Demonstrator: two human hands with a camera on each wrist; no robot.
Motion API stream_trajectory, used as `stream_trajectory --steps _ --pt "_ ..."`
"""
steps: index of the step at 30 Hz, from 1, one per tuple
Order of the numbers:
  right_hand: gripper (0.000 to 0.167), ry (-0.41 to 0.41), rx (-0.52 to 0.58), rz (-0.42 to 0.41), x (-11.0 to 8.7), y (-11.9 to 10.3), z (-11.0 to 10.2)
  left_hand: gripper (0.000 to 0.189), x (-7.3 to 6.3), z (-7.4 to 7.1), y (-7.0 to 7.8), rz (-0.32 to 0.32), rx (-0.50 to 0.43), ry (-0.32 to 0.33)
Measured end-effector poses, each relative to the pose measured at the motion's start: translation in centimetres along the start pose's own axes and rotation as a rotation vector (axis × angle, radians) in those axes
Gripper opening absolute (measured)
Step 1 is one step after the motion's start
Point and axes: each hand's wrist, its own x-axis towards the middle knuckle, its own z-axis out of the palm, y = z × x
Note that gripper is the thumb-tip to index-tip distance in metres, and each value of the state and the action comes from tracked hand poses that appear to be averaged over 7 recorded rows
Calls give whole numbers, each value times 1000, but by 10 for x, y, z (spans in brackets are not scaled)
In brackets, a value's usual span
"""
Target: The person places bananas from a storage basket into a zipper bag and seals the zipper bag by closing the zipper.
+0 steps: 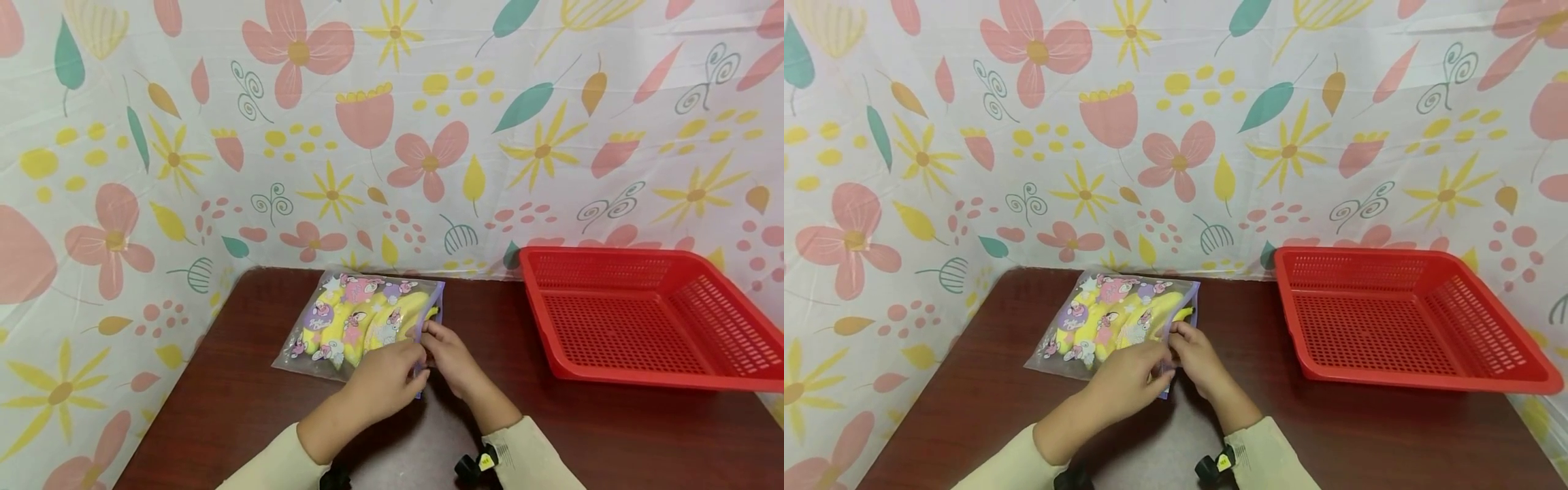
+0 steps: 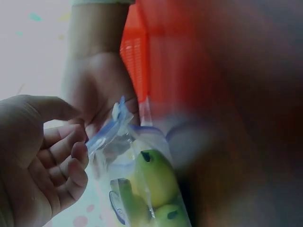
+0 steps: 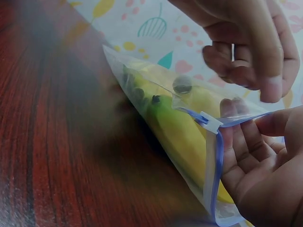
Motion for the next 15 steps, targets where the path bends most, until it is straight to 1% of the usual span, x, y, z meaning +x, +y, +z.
stream_trajectory --steps 2,4,7,9,12,15 --pt "24 12 -14 6 0 0 0 15 -4 2 1 35 39 -47" --pt "28 19 -19 13 0 -1 0 19 -7 3 3 54 76 -88" --pt "30 9 -23 13 1 -2 1 25 -12 4 6 77 152 -123" --pt "31 1 -21 13 0 -2 1 30 -15 6 7 90 205 -134" --pt "32 -10 -26 17 0 -1 0 41 -19 8 8 112 281 -128" --pt "32 -12 -25 24 0 0 0 42 -21 10 8 147 335 -117"
